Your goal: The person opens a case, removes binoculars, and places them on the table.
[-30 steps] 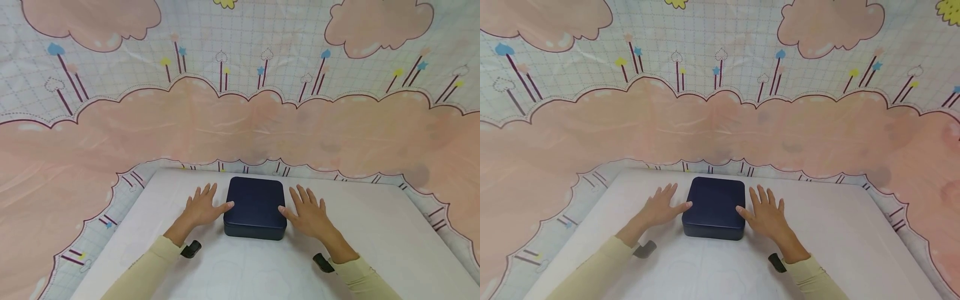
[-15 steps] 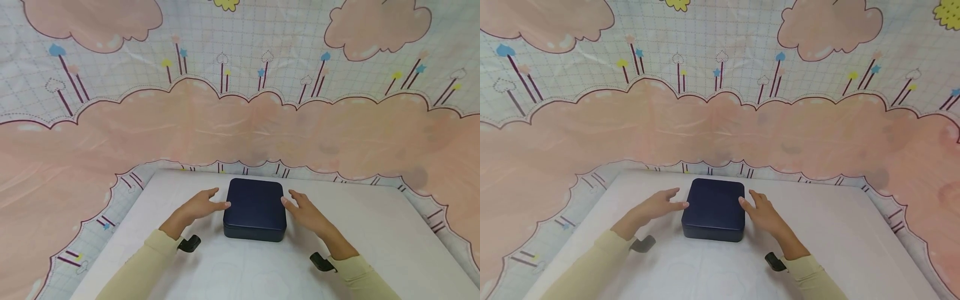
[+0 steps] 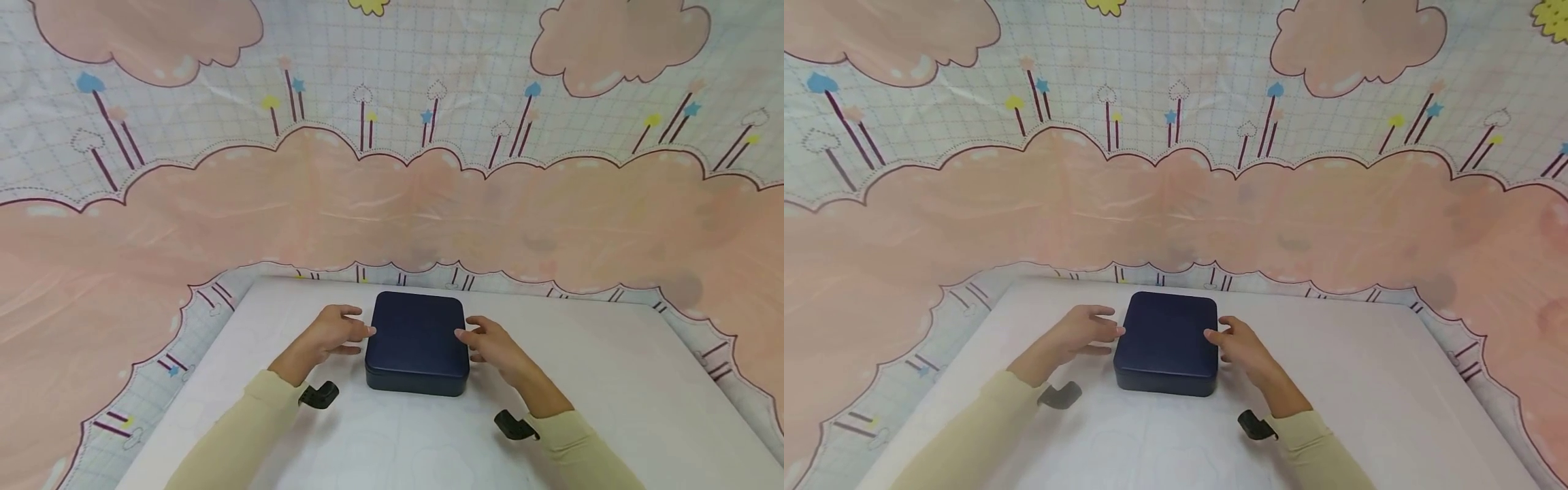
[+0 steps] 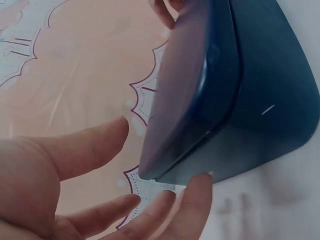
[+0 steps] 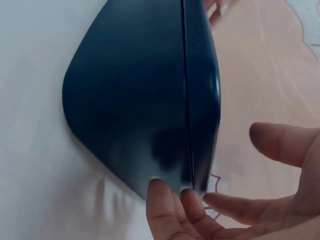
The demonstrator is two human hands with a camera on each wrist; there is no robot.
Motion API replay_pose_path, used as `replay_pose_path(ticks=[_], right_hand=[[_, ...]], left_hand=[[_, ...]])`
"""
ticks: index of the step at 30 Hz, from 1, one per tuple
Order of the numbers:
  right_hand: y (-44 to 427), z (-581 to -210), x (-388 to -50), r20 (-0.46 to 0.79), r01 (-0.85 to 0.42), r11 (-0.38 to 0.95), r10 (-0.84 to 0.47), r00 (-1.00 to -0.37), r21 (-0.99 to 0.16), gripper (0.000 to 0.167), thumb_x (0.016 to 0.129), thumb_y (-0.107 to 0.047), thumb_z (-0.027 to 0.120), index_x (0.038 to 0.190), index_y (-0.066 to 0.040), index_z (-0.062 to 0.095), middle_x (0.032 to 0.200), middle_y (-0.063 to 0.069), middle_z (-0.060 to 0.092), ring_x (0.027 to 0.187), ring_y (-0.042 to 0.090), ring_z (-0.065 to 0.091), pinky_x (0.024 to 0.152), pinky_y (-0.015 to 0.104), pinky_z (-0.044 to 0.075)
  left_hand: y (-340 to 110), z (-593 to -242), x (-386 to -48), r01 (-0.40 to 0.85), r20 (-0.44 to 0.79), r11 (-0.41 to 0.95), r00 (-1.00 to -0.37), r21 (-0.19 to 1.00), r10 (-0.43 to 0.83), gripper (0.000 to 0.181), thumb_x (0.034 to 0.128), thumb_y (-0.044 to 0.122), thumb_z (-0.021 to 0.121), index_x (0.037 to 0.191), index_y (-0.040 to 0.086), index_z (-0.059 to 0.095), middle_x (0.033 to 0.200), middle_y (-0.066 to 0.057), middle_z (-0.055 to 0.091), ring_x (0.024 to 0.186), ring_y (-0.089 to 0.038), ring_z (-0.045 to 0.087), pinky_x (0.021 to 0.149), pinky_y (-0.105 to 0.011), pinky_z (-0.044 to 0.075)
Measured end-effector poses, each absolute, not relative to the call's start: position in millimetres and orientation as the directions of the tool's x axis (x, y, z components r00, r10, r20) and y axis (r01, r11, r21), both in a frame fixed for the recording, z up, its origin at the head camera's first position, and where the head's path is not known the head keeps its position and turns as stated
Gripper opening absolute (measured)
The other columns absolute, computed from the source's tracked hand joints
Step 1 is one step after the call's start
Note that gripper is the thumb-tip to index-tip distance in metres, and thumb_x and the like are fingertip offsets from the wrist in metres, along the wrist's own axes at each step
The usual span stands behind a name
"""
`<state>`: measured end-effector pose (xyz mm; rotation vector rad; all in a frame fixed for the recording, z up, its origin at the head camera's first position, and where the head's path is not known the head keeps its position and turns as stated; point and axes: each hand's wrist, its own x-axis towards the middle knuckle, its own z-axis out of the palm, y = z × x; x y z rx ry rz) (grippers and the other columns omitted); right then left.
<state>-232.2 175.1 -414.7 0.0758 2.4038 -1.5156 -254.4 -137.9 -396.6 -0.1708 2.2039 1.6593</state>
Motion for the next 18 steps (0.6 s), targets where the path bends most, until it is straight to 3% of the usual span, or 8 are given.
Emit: replay_pose_path(ticks=[7,18], right_hand=[[171.4,-421.5,-237.2,-0.247,0.203,0.387,-0.066,-0.967,-0.899,0.062,0.099,-0.014,0.067,0.152,0.007,0.042,0.122,0.026,0.06,0.099,0.027,0.071,0.089,0.04,0.063],[170.1,-425.7,-244.1,-0.264,0.251,0.327,0.005,-0.964,-0.911,0.049,0.094,-0.006,0.069,0.137,0.01,0.052,0.106,0.019,0.067,0.084,0.019,0.069,0.078,0.031,0.063]], left_hand=[[-133.6,-402.1,-258.2,-0.348,-0.387,0.279,-0.917,0.895,0.099,0.064,0.0906,0.006,0.078,0.147,-0.005,0.051,0.136,-0.027,0.065,0.119,-0.035,0.069,0.092,-0.046,0.063],[-128.3,-403.1,-259.1,-0.362,-0.404,0.306,-0.911,0.881,0.085,0.054,0.0875,0.003,0.081,0.136,-0.008,0.059,0.113,-0.021,0.076,0.094,-0.019,0.072,0.092,-0.047,0.063]])
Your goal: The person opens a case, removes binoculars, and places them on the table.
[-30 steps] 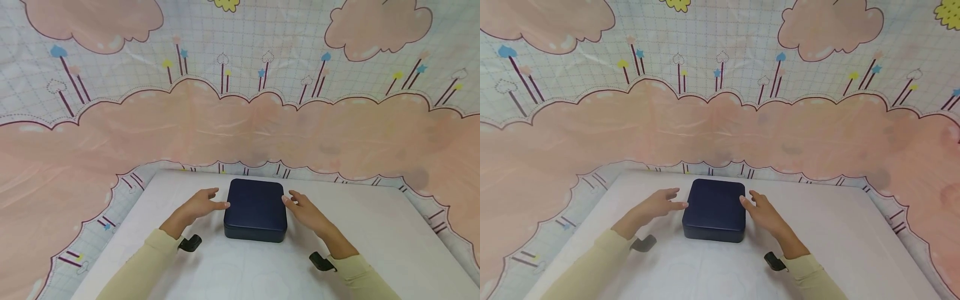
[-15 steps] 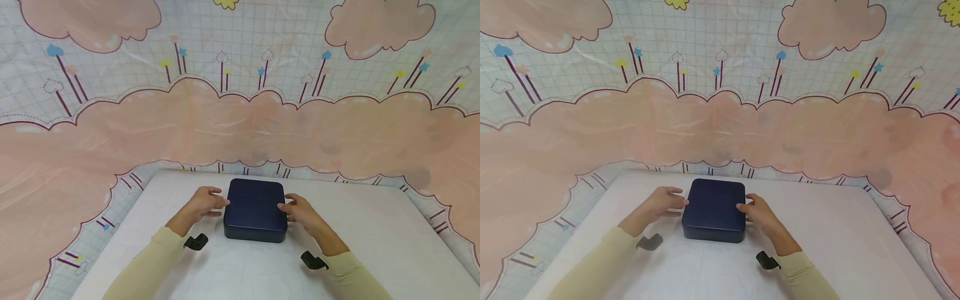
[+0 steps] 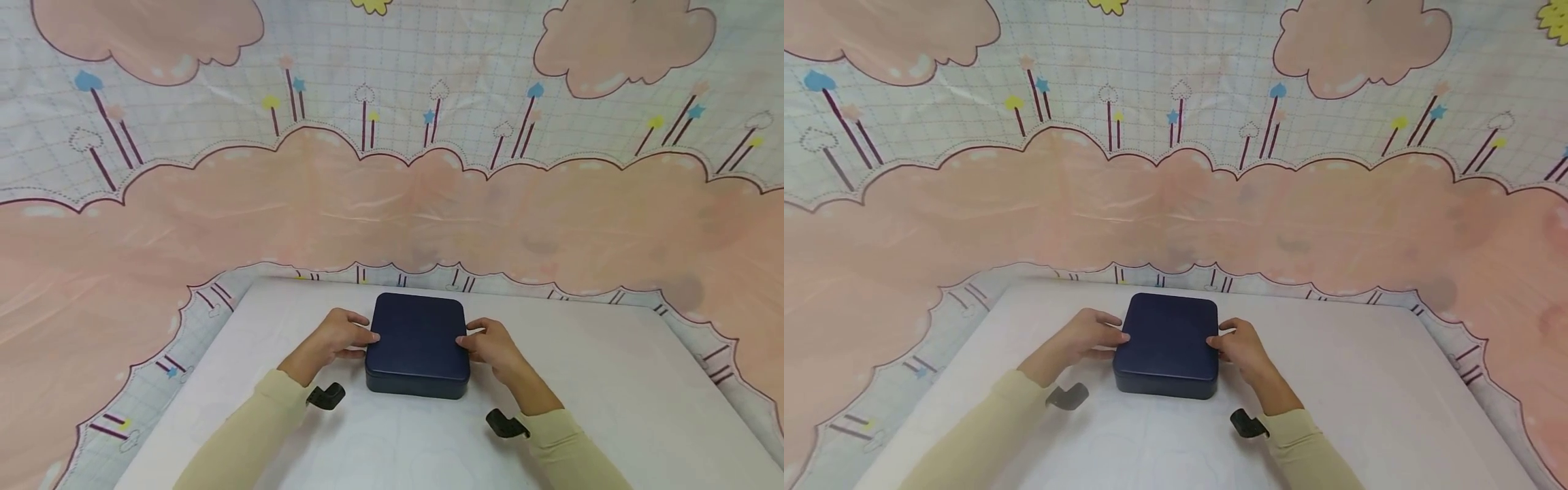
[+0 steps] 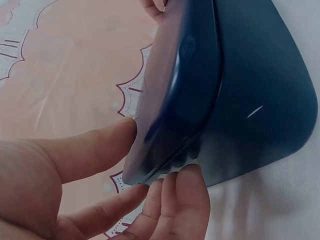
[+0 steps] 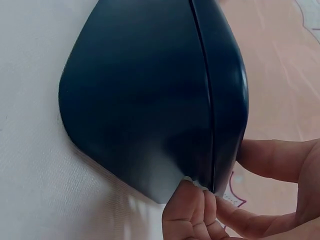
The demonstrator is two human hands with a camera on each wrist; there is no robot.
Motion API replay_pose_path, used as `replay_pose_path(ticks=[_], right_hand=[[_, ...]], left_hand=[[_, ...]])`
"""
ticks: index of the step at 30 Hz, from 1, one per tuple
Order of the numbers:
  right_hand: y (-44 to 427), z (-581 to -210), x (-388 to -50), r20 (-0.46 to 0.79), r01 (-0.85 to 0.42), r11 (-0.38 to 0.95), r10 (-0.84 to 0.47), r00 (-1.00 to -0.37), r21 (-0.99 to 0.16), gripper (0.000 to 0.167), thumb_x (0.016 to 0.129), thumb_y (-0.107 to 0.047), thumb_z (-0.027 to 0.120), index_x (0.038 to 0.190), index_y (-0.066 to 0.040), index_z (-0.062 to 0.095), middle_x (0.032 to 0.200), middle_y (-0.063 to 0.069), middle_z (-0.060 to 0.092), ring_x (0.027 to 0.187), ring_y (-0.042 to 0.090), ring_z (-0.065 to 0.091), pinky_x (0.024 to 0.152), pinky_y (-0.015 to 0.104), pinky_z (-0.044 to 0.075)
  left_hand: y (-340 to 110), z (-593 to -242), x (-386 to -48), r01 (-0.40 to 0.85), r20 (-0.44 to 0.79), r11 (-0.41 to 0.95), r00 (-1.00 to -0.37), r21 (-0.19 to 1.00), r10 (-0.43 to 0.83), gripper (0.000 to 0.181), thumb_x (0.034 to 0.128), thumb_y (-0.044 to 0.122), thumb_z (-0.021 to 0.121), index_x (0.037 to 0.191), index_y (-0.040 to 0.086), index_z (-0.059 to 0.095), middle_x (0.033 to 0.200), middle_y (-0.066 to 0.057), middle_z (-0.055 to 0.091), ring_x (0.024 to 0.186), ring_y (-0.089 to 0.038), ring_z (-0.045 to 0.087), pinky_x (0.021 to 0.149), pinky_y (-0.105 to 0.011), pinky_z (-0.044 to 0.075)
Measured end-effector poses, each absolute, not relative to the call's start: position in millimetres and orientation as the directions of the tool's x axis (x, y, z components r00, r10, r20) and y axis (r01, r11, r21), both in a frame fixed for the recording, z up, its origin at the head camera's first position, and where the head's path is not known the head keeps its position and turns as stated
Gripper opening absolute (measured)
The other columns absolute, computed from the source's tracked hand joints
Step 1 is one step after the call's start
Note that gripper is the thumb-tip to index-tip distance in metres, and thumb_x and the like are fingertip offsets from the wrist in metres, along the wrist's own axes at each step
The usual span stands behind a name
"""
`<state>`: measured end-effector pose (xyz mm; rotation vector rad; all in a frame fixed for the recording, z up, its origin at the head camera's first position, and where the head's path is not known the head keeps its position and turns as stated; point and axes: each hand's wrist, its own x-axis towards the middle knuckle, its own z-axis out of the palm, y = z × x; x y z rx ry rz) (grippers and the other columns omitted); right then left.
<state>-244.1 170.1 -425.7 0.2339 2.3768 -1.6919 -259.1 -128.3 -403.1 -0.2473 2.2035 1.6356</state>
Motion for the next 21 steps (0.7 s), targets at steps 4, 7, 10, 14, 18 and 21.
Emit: replay_pose_path(ticks=[4,7,10,14,18,21], right_hand=[[172.3,-425.8,-246.2,-0.267,0.257,0.336,0.015,-0.963,-0.906,0.047,0.092,-0.005,0.072,0.132,0.012,0.054,0.104,0.018,0.067,0.081,0.018,0.069,0.075,0.03,0.062],[173.4,-426.8,-248.6,-0.273,0.264,0.332,0.02,-0.962,-0.906,0.043,0.091,-0.004,0.074,0.126,0.012,0.057,0.1,0.015,0.066,0.077,0.017,0.066,0.071,0.029,0.06],[174.3,-428.3,-250.3,-0.285,0.279,0.322,0.029,-0.958,-0.905,0.037,0.09,-0.004,0.075,0.12,0.011,0.059,0.095,0.01,0.064,0.073,0.017,0.062,0.067,0.027,0.057],[174.2,-426.6,-251.1,-0.289,0.284,0.318,0.032,-0.957,-0.905,0.031,0.089,-0.003,0.075,0.112,0.01,0.06,0.089,0.007,0.062,0.069,0.016,0.058,0.063,0.026,0.055],[173.5,-423.8,-250.6,-0.289,0.285,0.322,0.036,-0.957,-0.903,0.027,0.088,-0.003,0.077,0.107,0.009,0.062,0.085,0.005,0.06,0.067,0.016,0.056,0.061,0.025,0.054],[173.2,-423.9,-250.4,-0.289,0.286,0.323,0.04,-0.956,-0.902,0.025,0.087,-0.003,0.077,0.103,0.009,0.063,0.082,0.004,0.06,0.066,0.016,0.056,0.06,0.025,0.054]], left_hand=[[-126.2,-404.1,-260.5,-0.37,-0.414,0.328,-0.907,0.869,0.075,0.05,0.0866,0.002,0.081,0.132,-0.007,0.063,0.105,-0.016,0.074,0.086,-0.017,0.069,0.085,-0.041,0.065],[-125.8,-406.0,-262.4,-0.377,-0.421,0.348,-0.905,0.859,0.061,0.044,0.087,0.002,0.081,0.127,-0.005,0.065,0.099,-0.011,0.07,0.079,-0.016,0.064,0.074,-0.033,0.062],[-124.8,-406.5,-264.5,-0.377,-0.424,0.373,-0.904,0.848,0.05,0.04,0.087,0.003,0.082,0.123,-0.004,0.066,0.097,-0.01,0.067,0.074,-0.017,0.061,0.065,-0.028,0.056],[-123.2,-405.8,-267.6,-0.381,-0.43,0.389,-0.902,0.838,0.042,0.038,0.0864,0.003,0.082,0.119,-0.005,0.066,0.097,-0.011,0.066,0.071,-0.018,0.061,0.061,-0.026,0.053],[-122.4,-403.9,-268.5,-0.397,-0.445,0.389,-0.895,0.831,0.038,0.037,0.0856,0.002,0.083,0.118,-0.005,0.065,0.096,-0.012,0.065,0.07,-0.017,0.061,0.06,-0.024,0.054],[-122.5,-402.3,-268.6,-0.4,-0.449,0.39,-0.893,0.829,0.038,0.036,0.0852,0.001,0.083,0.115,-0.006,0.065,0.095,-0.012,0.064,0.068,-0.016,0.06,0.059,-0.023,0.054]])
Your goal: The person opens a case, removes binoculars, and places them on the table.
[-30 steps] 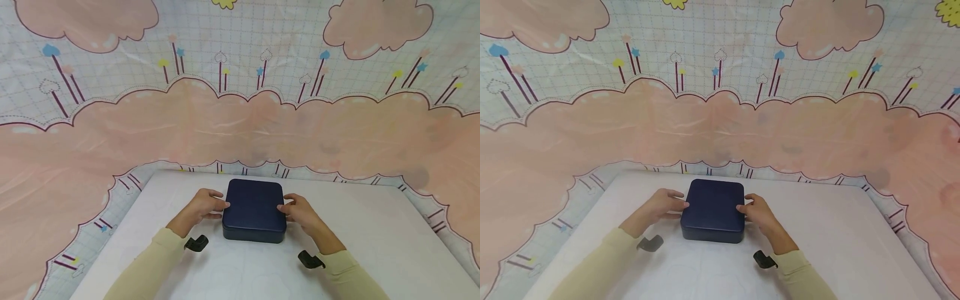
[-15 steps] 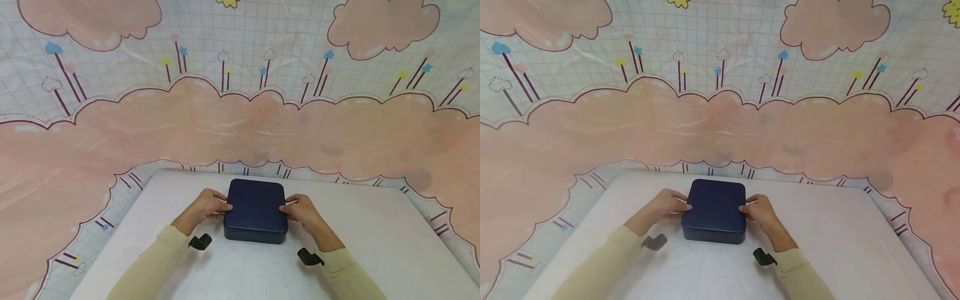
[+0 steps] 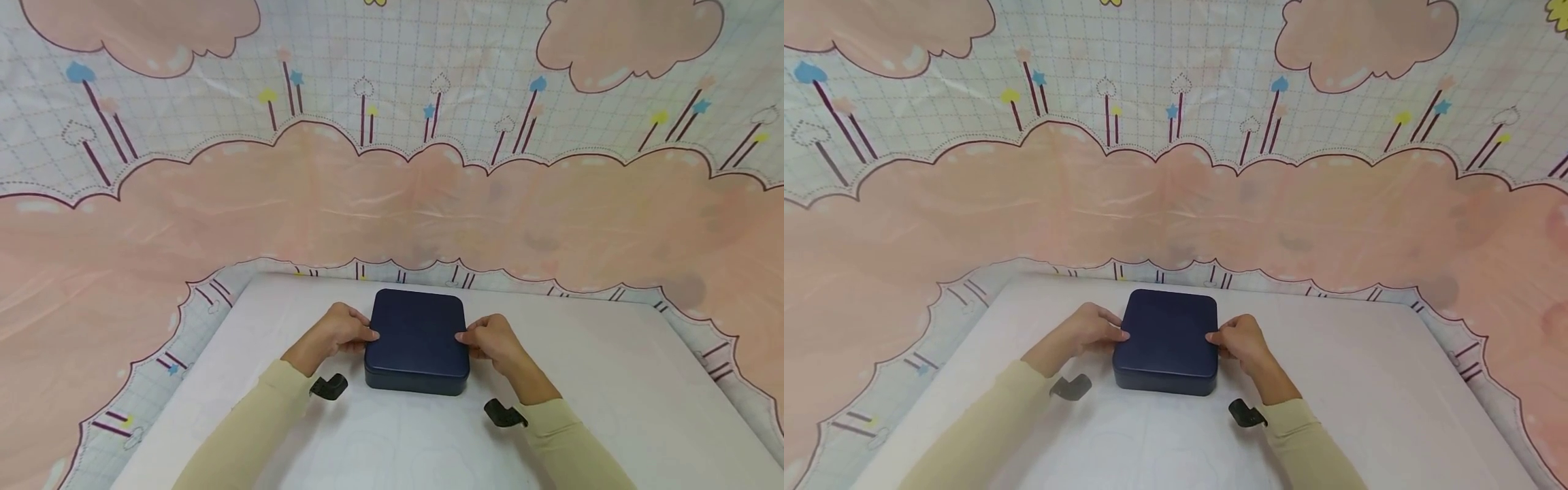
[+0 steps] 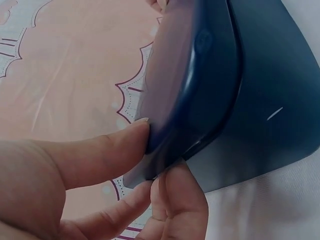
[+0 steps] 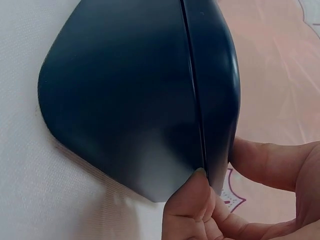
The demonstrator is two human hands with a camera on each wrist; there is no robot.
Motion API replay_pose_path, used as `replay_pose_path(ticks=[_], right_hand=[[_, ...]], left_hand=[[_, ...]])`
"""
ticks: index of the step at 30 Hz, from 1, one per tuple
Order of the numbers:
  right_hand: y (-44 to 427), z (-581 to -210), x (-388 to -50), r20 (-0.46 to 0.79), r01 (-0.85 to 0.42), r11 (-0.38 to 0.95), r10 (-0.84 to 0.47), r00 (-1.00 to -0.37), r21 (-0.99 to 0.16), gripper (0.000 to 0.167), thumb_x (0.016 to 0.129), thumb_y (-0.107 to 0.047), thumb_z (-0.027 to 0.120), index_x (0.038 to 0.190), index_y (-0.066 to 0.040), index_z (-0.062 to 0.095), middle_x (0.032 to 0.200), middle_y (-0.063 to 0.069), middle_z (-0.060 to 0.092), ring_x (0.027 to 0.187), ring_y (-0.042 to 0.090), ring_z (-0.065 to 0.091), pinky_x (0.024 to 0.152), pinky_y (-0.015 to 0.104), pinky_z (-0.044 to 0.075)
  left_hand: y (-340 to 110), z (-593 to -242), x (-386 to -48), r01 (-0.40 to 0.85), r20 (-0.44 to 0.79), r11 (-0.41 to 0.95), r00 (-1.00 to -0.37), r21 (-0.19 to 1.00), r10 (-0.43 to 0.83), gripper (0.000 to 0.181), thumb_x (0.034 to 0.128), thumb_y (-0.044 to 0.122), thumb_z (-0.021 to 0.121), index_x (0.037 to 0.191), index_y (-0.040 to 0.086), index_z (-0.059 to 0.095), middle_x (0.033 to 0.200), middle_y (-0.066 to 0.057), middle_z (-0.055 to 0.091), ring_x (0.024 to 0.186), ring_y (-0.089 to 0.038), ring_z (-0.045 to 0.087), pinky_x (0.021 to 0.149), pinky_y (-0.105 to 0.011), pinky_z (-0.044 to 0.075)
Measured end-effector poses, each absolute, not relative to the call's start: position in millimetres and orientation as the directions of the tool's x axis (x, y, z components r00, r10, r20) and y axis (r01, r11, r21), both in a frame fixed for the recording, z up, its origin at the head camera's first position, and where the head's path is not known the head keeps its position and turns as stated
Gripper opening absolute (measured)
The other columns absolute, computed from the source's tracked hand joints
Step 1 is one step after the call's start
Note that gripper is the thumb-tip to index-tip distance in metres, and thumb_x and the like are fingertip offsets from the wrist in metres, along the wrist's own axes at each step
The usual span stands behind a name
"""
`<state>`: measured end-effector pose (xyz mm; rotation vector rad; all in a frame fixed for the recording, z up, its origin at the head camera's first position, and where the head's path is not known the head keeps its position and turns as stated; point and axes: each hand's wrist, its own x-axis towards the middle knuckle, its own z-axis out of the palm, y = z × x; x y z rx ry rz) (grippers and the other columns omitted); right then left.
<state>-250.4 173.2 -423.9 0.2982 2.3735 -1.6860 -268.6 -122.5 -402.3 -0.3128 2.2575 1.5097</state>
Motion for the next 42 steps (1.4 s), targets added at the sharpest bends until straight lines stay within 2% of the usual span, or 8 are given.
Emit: replay_pose_path(ticks=[7,24,31,38,42], right_hand=[[172.8,-424.5,-249.4,-0.302,0.302,0.324,0.051,-0.952,-0.897,0.019,0.088,-0.004,0.077,0.098,0.008,0.065,0.08,0.004,0.061,0.067,0.016,0.057,0.061,0.026,0.054],[173.0,-423.7,-250.6,-0.32,0.325,0.356,0.074,-0.944,-0.876,0.023,0.088,-0.006,0.077,0.102,0.01,0.067,0.084,0.007,0.06,0.07,0.019,0.057,0.061,0.028,0.054],[176.6,-412.2,-249.9,-0.286,0.279,0.316,0.022,-0.958,-0.907,0.019,0.091,-0.005,0.075,0.098,0.01,0.067,0.081,0.005,0.062,0.068,0.017,0.059,0.062,0.029,0.057],[181.6,-406.6,-251.1,-0.27,0.273,0.265,0.047,-0.962,-0.925,0.026,0.092,-0.007,0.077,0.108,0.01,0.065,0.082,0.005,0.066,0.069,0.015,0.062,0.065,0.027,0.059],[181.7,-403.6,-248.3,-0.246,0.255,0.227,0.068,-0.967,-0.94,0.032,0.092,-0.007,0.078,0.115,0.009,0.064,0.082,0.005,0.069,0.069,0.014,0.065,0.067,0.028,0.061]], left_hand=[[-123.2,-401.1,-270.4,-0.405,-0.454,0.383,-0.89,0.83,0.042,0.032,0.0844,-0.001,0.083,0.111,-0.006,0.065,0.093,-0.01,0.062,0.069,-0.016,0.06,0.058,-0.022,0.055],[-124.7,-406.7,-269.3,-0.381,-0.425,0.384,-0.904,0.841,0.034,0.032,0.0829,0.001,0.086,0.11,-0.003,0.07,0.097,-0.011,0.07,0.075,-0.018,0.062,0.064,-0.026,0.056],[-130.7,-403.8,-269.3,-0.373,-0.407,0.263,-0.909,0.89,0.089,0.038,0.0845,0.0,0.083,0.12,-0.004,0.069,0.085,-0.006,0.073,0.071,-0.014,0.063,0.066,-0.026,0.058],[-129.5,-398.9,-268.6,-0.355,-0.38,0.196,-0.918,0.914,0.113,0.046,0.0868,-0.001,0.081,0.13,-0.006,0.065,0.08,-0.003,0.072,0.067,-0.01,0.062,0.062,-0.021,0.056],[-128.6,-400.4,-267.7,-0.352,-0.372,0.165,-0.922,0.921,0.11,0.054,0.0871,-0.001,0.08,0.138,-0.003,0.063,0.078,-0.002,0.072,0.065,-0.01,0.062,0.062,-0.021,0.056]])
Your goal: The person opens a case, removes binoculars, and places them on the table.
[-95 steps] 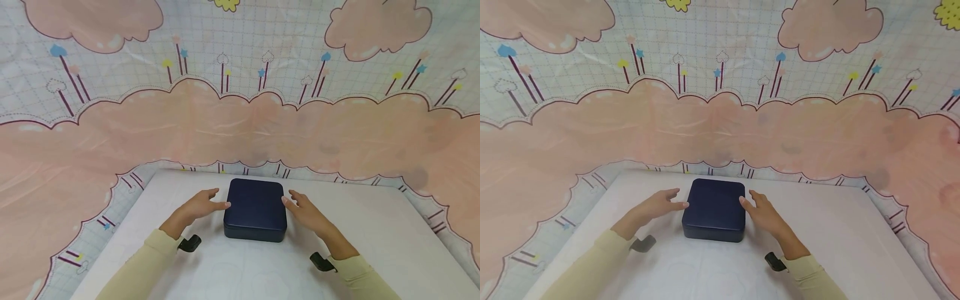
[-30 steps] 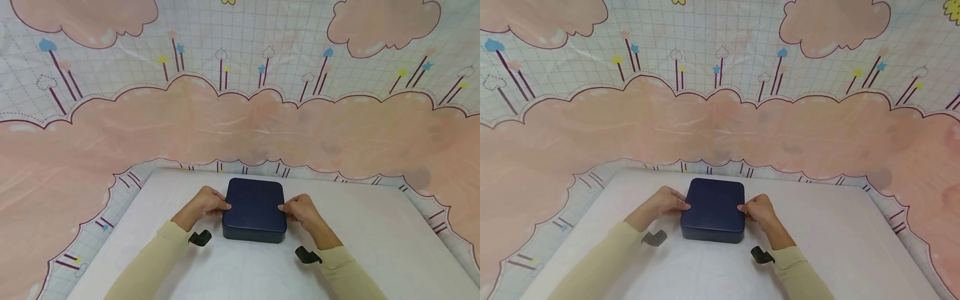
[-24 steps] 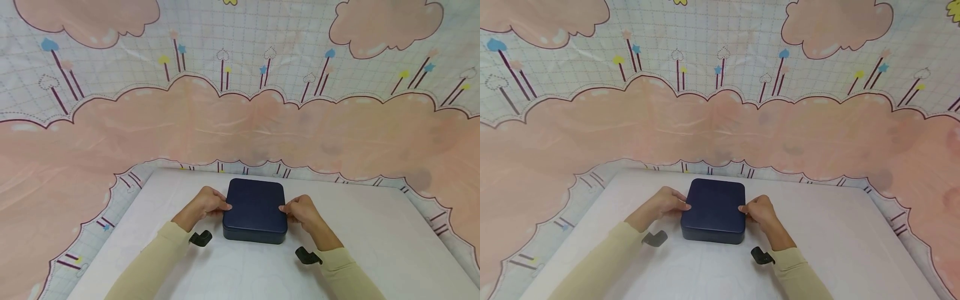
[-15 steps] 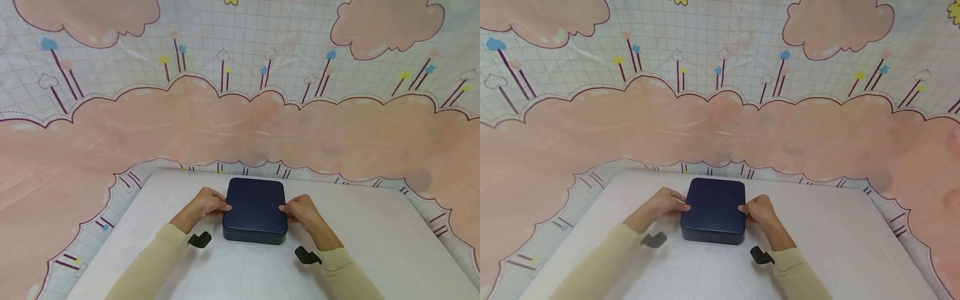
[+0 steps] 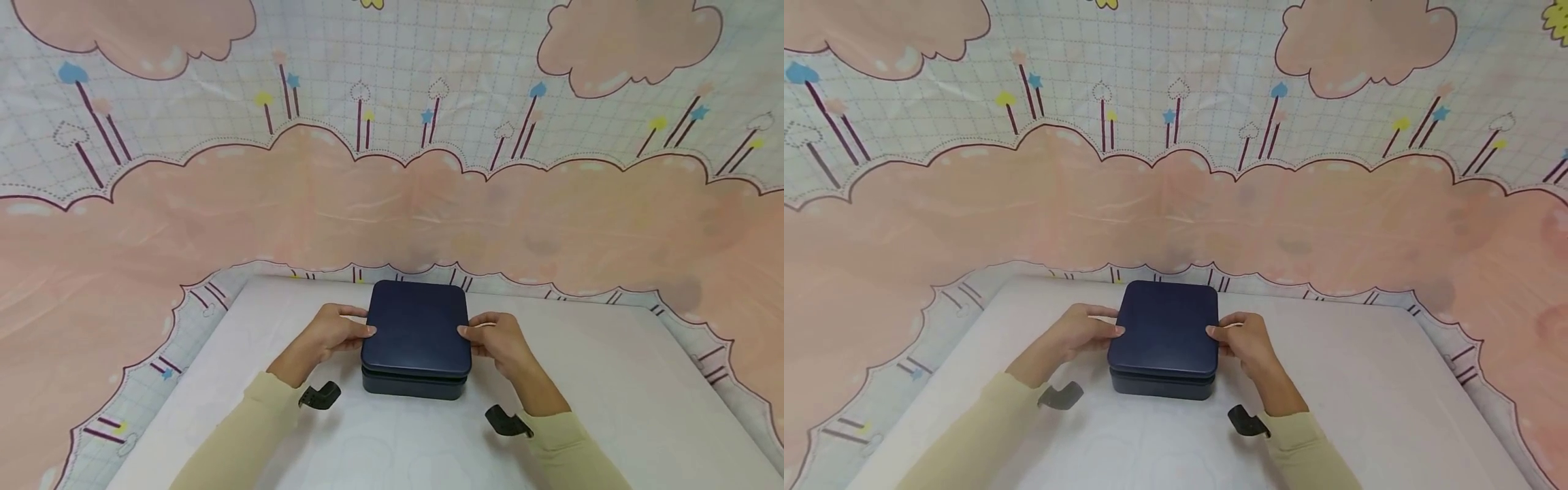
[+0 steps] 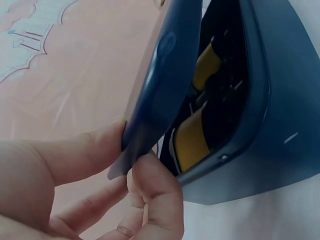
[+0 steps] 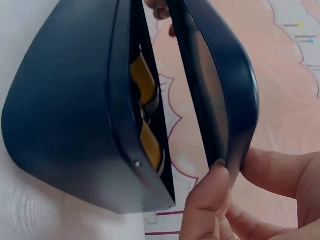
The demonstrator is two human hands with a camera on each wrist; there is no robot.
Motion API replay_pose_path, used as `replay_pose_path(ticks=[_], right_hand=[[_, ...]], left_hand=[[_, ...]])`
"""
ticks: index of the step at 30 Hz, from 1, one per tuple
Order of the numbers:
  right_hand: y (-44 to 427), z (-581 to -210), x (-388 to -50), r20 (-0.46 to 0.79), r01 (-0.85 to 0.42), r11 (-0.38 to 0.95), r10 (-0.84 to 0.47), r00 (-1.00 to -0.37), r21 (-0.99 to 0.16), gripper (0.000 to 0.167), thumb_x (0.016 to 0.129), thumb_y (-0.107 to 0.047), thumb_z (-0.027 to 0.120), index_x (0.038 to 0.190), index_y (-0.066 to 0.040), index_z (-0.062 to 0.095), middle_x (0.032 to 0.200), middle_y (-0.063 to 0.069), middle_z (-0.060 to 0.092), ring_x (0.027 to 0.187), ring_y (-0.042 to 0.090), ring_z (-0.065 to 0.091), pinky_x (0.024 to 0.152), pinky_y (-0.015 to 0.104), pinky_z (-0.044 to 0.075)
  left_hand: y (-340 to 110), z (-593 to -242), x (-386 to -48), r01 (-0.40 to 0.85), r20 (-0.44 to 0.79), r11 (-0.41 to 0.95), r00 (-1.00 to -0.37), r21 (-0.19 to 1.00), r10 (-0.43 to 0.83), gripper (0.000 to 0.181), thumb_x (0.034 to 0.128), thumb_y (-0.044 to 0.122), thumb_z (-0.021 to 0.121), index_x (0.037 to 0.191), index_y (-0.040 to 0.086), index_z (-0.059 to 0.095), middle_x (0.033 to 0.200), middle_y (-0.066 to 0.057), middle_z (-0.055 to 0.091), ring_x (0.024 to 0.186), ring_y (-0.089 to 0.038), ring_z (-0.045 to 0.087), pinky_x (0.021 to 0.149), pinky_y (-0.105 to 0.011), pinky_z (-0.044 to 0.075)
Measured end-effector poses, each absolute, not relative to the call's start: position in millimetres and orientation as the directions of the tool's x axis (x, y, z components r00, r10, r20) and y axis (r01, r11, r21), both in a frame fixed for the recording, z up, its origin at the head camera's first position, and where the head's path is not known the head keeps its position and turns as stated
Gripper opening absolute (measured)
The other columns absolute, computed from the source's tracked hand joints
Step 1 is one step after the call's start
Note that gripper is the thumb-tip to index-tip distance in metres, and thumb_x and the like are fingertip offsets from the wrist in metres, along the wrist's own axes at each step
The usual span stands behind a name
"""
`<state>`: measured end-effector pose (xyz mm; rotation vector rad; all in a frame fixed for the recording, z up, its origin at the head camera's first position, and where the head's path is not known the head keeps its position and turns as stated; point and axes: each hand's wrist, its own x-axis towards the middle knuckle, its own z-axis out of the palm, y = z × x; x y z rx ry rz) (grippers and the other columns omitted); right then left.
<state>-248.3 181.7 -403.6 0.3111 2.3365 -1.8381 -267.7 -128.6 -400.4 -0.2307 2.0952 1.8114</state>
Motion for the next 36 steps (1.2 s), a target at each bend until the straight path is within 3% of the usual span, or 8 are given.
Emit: replay_pose_path(ticks=[6,12,28,36], right_hand=[[179.3,-398.0,-240.4,-0.202,0.215,0.169,0.091,-0.975,-0.962,0.045,0.092,-0.008,0.079,0.131,0.007,0.063,0.082,0.003,0.072,0.069,0.012,0.067,0.066,0.025,0.06],[171.5,-393.4,-237.1,-0.176,0.188,0.117,0.104,-0.979,-0.975,0.05,0.092,-0.004,0.078,0.138,0.003,0.062,0.085,0.002,0.072,0.071,0.011,0.07,0.066,0.022,0.061],[146.5,-383.3,-230.7,-0.142,0.154,0.157,0.086,-0.986,-0.976,0.048,0.092,-0.008,0.08,0.136,0.003,0.066,0.097,0.01,0.065,0.071,0.012,0.066,0.066,0.022,0.06],[131.9,-380.9,-230.6,-0.129,0.139,0.154,0.075,-0.989,-0.978,0.047,0.093,-0.008,0.079,0.136,0.003,0.066,0.098,0.012,0.072,0.071,0.013,0.067,0.068,0.025,0.061]], left_hand=[[-130.8,-396.1,-263.0,-0.33,-0.348,0.148,-0.93,0.932,0.117,0.062,0.0879,0.0,0.079,0.146,0.007,0.06,0.079,-0.001,0.072,0.065,-0.011,0.06,0.064,-0.023,0.056],[-138.4,-387.4,-256.9,-0.309,-0.329,0.153,-0.936,0.939,0.123,0.061,0.0888,0.002,0.08,0.146,0.007,0.061,0.086,-0.003,0.074,0.069,-0.012,0.063,0.068,-0.025,0.058],[-168.7,-377.9,-248.8,-0.281,-0.311,0.198,-0.939,0.939,0.143,0.063,0.093,0.007,0.077,0.151,0.006,0.054,0.101,-0.005,0.074,0.074,-0.012,0.064,0.073,-0.025,0.058],[-183.4,-371.2,-246.1,-0.275,-0.307,0.208,-0.941,0.939,0.144,0.065,0.094,0.008,0.077,0.153,0.003,0.05,0.109,-0.008,0.074,0.079,-0.012,0.067,0.075,-0.025,0.058]])
